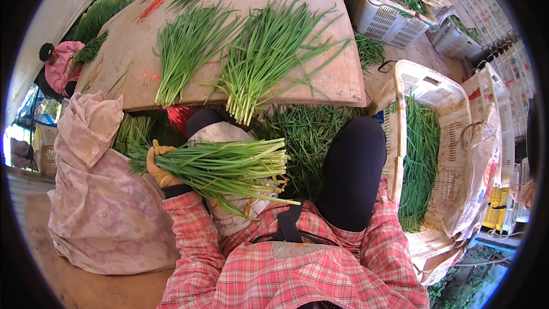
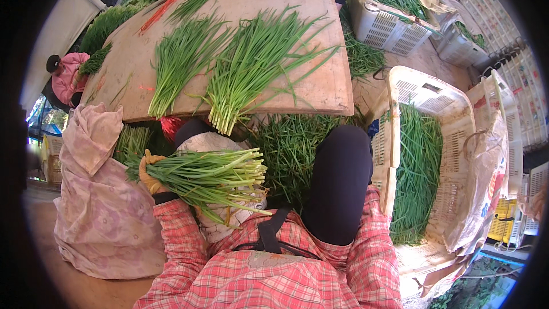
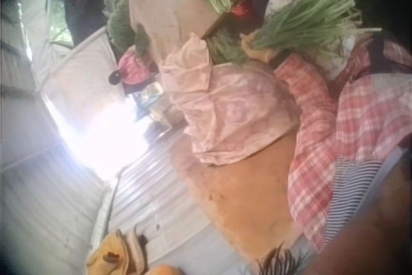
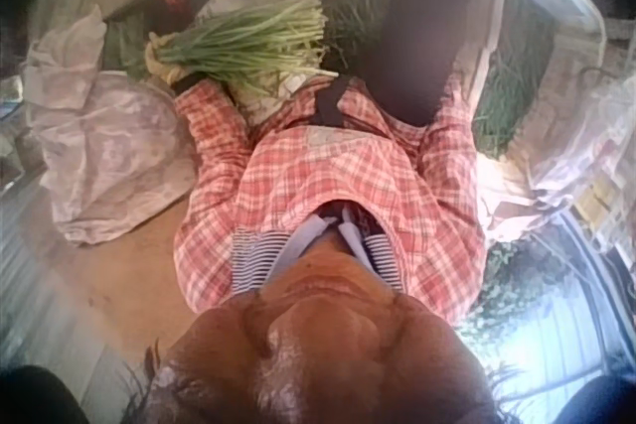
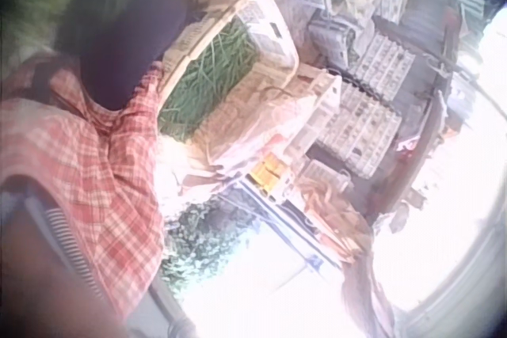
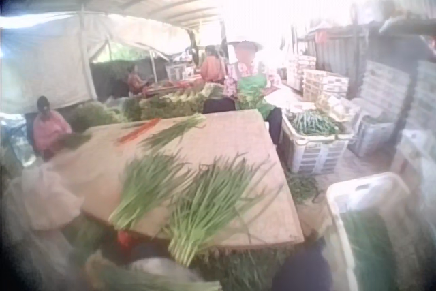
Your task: The person sorts and bundles green onions by hand, removing loose leaves and aligning the stalks.
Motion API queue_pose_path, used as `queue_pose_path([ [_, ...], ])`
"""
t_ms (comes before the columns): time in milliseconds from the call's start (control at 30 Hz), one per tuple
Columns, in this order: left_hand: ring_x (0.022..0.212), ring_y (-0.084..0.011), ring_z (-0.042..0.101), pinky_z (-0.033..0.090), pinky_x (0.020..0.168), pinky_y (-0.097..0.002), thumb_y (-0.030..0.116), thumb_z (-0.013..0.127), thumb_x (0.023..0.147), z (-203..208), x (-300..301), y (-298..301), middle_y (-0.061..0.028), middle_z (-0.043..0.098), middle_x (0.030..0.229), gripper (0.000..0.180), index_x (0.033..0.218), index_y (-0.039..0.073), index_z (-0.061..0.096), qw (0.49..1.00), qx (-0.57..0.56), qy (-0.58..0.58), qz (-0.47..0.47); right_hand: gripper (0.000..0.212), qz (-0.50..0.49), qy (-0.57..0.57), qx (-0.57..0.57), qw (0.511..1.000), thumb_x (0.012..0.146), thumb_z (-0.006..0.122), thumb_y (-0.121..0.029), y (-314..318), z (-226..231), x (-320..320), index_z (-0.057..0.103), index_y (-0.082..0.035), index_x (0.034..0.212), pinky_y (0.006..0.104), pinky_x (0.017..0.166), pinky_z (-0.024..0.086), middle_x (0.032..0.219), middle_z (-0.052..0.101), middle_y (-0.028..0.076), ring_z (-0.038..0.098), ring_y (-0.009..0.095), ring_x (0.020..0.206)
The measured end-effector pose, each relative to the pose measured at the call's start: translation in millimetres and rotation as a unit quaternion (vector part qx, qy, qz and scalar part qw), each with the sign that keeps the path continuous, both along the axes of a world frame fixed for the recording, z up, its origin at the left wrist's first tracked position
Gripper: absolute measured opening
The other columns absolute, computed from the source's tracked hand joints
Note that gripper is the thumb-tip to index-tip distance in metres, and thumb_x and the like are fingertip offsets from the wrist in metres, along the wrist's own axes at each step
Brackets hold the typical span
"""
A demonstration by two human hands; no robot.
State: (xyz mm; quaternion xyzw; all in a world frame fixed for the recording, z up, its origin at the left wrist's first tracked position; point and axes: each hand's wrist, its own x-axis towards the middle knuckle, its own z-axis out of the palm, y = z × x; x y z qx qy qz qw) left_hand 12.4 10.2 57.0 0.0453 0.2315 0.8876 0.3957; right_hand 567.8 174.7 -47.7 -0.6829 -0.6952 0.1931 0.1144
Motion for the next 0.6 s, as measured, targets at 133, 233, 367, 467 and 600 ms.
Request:
queue_pose_path([
  [133,0.063,-0.0131,0.048,0.045,0.070,-0.0319,0.012,0.052,0.086,3.2,1.6,0.2,0.0005,0.045,0.064,0.010,0.091,0.003,0.052,1.000,-0.006,0.013,-0.004,0.027,-0.008,-0.004,0.001,1.000,0.083,0.058,-0.025,-12.3,-6.6,3.5,0.064,-0.006,0.100,0.0350,0.072,0.048,0.086,0.065,0.018,0.062,0.029,0.077],
  [233,0.063,-0.0130,0.048,0.045,0.071,-0.0320,0.013,0.051,0.086,2.1,-0.5,-2.8,0.0003,0.046,0.064,0.011,0.091,0.004,0.053,0.999,-0.018,0.027,0.001,0.026,-0.011,-0.004,0.001,1.000,0.082,0.058,-0.024,-15.8,-8.7,5.7,0.064,-0.006,0.099,0.0352,0.072,0.048,0.086,0.064,0.018,0.062,0.029,0.077],
  [367,0.063,-0.0139,0.048,0.045,0.072,-0.0320,0.016,0.051,0.087,6.1,3.5,-1.4,-0.0007,0.045,0.063,0.010,0.084,0.006,0.052,0.999,-0.034,0.021,-0.019,0.025,-0.015,-0.003,0.003,1.000,0.082,0.058,-0.023,-24.2,-13.5,8.3,0.064,-0.005,0.099,0.0354,0.071,0.048,0.086,0.064,0.018,0.062,0.029,0.077],
  [467,0.061,-0.0147,0.046,0.045,0.071,-0.0319,0.019,0.051,0.088,8.0,-0.6,-1.7,-0.0021,0.045,0.062,0.015,0.077,0.008,0.048,0.997,-0.028,0.042,-0.060,0.025,-0.016,-0.004,0.007,1.000,0.082,0.058,-0.022,-29.5,-16.8,8.3,0.064,-0.005,0.099,0.0355,0.071,0.048,0.086,0.064,0.018,0.062,0.029,0.077],
  [600,0.062,-0.0157,0.049,0.045,0.070,-0.0325,0.019,0.051,0.087,-0.6,-8.4,-6.8,-0.0033,0.048,0.062,0.014,0.078,0.009,0.049,0.995,-0.043,0.069,-0.051,0.024,-0.021,-0.002,0.013,1.000,0.082,0.058,-0.021,-37.5,-18.1,8.3,0.064,-0.005,0.098,0.0357,0.071,0.048,0.085,0.064,0.018,0.062,0.029,0.077],
])
